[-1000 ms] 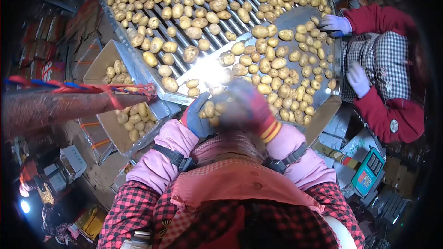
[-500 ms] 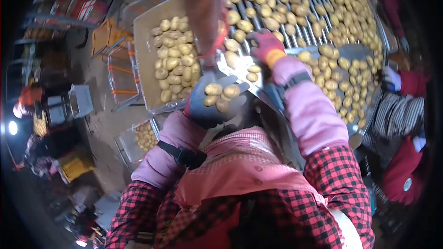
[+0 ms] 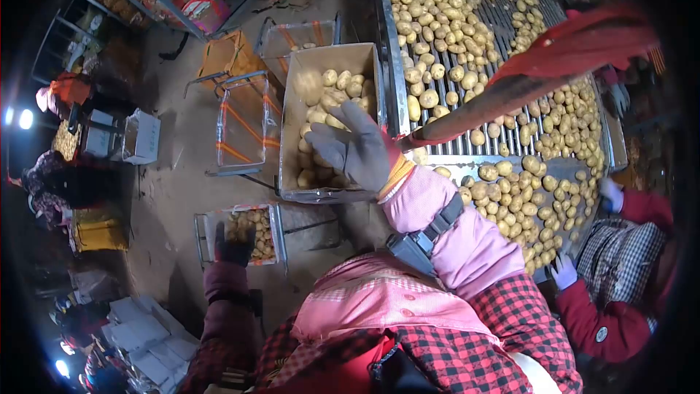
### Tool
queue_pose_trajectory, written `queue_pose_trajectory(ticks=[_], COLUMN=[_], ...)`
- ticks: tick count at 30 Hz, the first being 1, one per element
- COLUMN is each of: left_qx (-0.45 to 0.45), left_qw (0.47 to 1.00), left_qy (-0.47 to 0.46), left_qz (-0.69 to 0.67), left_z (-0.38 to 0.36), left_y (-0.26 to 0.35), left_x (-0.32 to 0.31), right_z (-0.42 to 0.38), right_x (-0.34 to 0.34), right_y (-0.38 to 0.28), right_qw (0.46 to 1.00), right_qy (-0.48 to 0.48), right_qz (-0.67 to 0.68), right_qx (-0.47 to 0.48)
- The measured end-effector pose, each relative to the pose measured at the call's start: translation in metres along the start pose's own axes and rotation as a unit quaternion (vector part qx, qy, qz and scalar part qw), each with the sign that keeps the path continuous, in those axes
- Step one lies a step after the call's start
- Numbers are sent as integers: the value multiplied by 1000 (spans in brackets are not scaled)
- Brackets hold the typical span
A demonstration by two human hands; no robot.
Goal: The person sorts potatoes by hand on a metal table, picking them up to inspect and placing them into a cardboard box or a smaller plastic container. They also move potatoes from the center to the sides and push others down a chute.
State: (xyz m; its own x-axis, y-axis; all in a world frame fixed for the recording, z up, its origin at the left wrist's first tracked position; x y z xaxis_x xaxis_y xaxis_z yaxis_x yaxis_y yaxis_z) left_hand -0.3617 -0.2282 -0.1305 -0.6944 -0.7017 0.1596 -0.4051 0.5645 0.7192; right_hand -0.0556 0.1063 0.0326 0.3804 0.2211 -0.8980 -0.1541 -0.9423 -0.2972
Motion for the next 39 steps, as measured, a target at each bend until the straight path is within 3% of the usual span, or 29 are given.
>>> queue_pose_trajectory(ticks=[1,2,3,4,5,6,8,10,11,12,13,14,15,19,22,23,25,26,27,29,32,35,37,39], left_qx=[-11,-39,-85,-162,-252,-334,-378,-573,-479,-346,-184,-4,183,185,149,91,-19,-159,-241,-354,-375,-358,-360,-361], left_qw=[985,919,807,660,522,428,434,383,536,654,731,765,753,727,742,740,729,719,705,642,529,482,486,500], left_qy=[22,18,-5,-39,-59,-76,-164,-217,-377,-503,-590,-633,-630,-656,-633,-635,-625,-622,-601,-526,-408,-416,-420,-431], left_qz=[168,391,584,732,813,836,801,691,584,447,289,120,-52,83,164,202,280,264,289,432,643,683,677,659], left_z=[3,4,0,-6,-15,-26,-61,-93,-94,-93,-92,-91,-91,-92,-105,-106,-106,-106,-101,-66,-88,-82,-75,-66], left_y=[-7,-12,-12,-8,2,17,67,109,115,122,128,133,136,131,125,126,129,121,117,97,103,98,99,104], left_x=[15,26,27,20,1,-27,-108,-189,-212,-236,-261,-286,-311,-379,-424,-437,-463,-483,-504,-550,-590,-618,-622,-620], right_z=[7,5,-11,-27,-62,-111,-216,-333,-389,-438,-485,-526,-562,-659,-699,-704,-702,-699,-694,-666,-592,-488,-428,-418], right_x=[-14,-18,11,39,44,27,33,49,56,64,70,75,78,84,80,79,81,82,80,87,119,169,176,222], right_y=[-12,-20,-8,3,-1,-26,-53,-62,-59,-47,-34,-16,4,102,164,175,178,173,163,130,63,32,52,85], right_qw=[1000,998,994,980,991,976,937,860,804,749,693,637,582,412,333,320,315,310,308,326,412,582,669,582], right_qy=[-6,-7,-48,-90,-97,-75,40,218,314,399,475,548,612,789,851,861,867,868,864,840,769,660,613,611], right_qz=[-3,-10,-93,-175,-95,-199,-300,-356,-376,-383,-383,-378,-370,-316,-281,-271,-260,-259,-265,-283,-302,-274,-281,-515], right_qx=[28,58,43,34,9,55,176,295,338,365,383,388,386,329,293,288,285,288,296,329,385,388,313,152])
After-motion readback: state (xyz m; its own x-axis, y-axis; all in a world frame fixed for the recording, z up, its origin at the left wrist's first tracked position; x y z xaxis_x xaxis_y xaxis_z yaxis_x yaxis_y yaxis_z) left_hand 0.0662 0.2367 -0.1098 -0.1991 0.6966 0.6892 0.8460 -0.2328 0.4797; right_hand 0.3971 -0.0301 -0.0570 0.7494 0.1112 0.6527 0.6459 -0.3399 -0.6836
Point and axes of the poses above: each hand's wrist, its own z-axis towards the middle knuckle, its own x-axis out of the back of the hand, y = z × x, the point moved 1 cm from there along z, towards the middle knuckle, and after that the axes turned 7 degrees about -y, right-handed, at the moved point
